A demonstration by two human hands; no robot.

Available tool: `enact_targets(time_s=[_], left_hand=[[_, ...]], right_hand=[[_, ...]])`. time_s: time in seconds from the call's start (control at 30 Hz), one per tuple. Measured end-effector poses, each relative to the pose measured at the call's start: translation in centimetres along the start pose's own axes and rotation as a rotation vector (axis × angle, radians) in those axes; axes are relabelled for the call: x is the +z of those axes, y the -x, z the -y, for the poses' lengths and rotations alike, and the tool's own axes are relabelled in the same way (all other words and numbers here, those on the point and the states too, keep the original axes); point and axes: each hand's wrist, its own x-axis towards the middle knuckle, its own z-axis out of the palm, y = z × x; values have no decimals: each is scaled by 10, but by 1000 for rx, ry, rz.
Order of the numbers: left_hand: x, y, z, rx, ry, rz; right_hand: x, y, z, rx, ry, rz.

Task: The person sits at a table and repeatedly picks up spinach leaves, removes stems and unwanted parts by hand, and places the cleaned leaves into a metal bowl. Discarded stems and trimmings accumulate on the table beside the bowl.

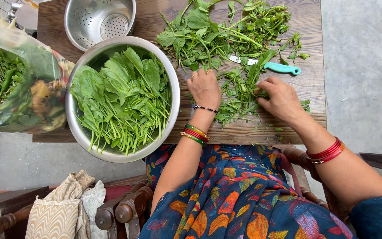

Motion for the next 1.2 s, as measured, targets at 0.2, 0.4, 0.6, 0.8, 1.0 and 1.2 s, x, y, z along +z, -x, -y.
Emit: enact_targets(time_s=[0.2,0.4,0.6,0.8,1.0,1.2], left_hand=[[-18,9,-10,176,266,-108],[-5,12,-22,340,273,-14],[-5,16,14,45,433,74],[-28,27,9,181,385,-148],[-24,47,-21,474,430,19],[-2,37,8,252,590,26]], right_hand=[[-2,-3,-20,99,-41,-297],[-7,-4,-17,137,-193,-335],[-13,-3,-16,196,-214,-364],[-16,-6,-11,114,-157,-328],[-7,-3,4,-361,227,-251],[-4,-1,-10,-17,-164,-155]])
